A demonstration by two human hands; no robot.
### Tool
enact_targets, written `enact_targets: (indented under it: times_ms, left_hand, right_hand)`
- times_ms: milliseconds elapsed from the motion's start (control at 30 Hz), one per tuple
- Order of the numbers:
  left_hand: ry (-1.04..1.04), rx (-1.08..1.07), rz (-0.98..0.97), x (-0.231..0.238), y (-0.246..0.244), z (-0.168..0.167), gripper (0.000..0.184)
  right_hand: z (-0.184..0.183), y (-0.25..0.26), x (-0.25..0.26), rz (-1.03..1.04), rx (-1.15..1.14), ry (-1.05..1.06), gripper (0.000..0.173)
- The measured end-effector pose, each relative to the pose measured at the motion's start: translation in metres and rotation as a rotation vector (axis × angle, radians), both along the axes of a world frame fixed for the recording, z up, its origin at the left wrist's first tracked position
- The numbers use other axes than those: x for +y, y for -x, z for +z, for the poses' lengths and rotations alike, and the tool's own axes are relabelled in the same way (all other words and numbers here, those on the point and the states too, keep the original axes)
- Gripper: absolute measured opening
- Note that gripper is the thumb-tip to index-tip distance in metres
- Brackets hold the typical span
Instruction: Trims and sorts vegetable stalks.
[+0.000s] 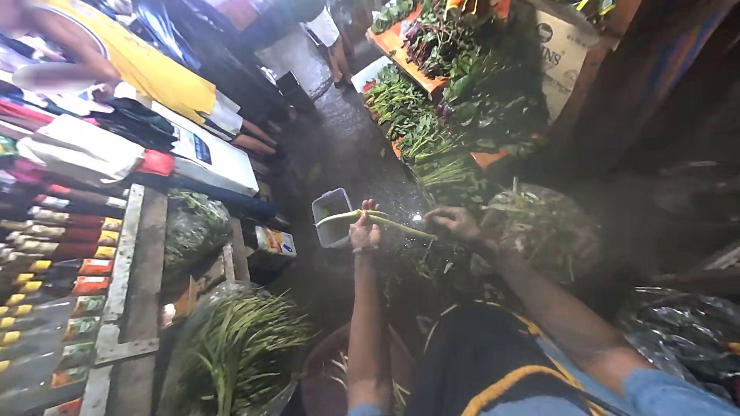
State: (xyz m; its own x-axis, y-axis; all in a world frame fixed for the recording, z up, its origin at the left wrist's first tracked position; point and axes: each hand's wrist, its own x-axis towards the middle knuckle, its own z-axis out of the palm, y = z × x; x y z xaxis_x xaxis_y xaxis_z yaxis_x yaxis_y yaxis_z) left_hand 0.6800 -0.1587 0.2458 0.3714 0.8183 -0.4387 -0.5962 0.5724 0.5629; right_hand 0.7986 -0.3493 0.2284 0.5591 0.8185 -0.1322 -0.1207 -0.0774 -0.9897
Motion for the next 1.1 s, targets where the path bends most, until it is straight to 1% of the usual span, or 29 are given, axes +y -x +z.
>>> enact_targets:
  times_ms: [100,167,267,367,467,567,633,700,767,867,1000,1100]
  left_hand:
    - [-0.152,0.027,-0.054,-0.01,-0.006,-0.003,0.02]
    - [-0.246,0.049,-0.061,-0.014,-0.01,-0.005,0.022]
    - [-0.325,0.056,-0.033,-0.017,-0.014,-0.006,0.026]
    - [-0.369,0.064,-0.032,-0.022,-0.016,0.0,0.034]
    - [-0.382,0.05,-0.042,-0.029,-0.018,0.007,0.03]
    - [-0.337,0.045,-0.104,-0.029,-0.014,0.01,0.027]
    - [-0.256,0.054,-0.134,-0.03,-0.012,0.015,0.033]
    - [-0.194,0.078,-0.112,-0.029,-0.01,0.014,0.035]
    - [-0.137,0.053,-0.08,-0.028,-0.008,0.007,0.036]
    - [-0.091,-0.058,-0.059,-0.03,-0.003,-0.01,0.039]
    - [-0.057,-0.139,-0.036,-0.037,0.001,-0.021,0.041]
    - [-0.044,-0.169,0.0,-0.038,0.001,-0.025,0.046]
  right_hand:
    - [-0.006,0.002,0.01,0.227,-0.162,0.071,0.033]
    - [-0.01,0.004,0.015,0.293,-0.217,0.075,0.034]
    - [-0.014,0.004,0.013,0.317,-0.219,0.116,0.033]
    - [-0.015,0.0,0.013,0.322,-0.242,0.163,0.032]
    - [-0.019,-0.001,0.014,0.218,-0.345,0.166,0.03]
    - [-0.023,0.0,0.012,0.094,-0.541,0.108,0.029]
    - [-0.027,-0.005,0.01,0.066,-0.652,0.108,0.028]
    - [-0.03,-0.012,0.008,0.053,-0.706,0.132,0.027]
    - [-0.033,-0.018,0.005,0.005,-0.742,0.113,0.025]
    - [-0.035,-0.026,0.003,-0.074,-0.771,0.059,0.023]
    - [-0.035,-0.033,0.003,-0.098,-0.748,0.056,0.024]
    - [-0.035,-0.033,0.002,-0.103,-0.77,0.039,0.024]
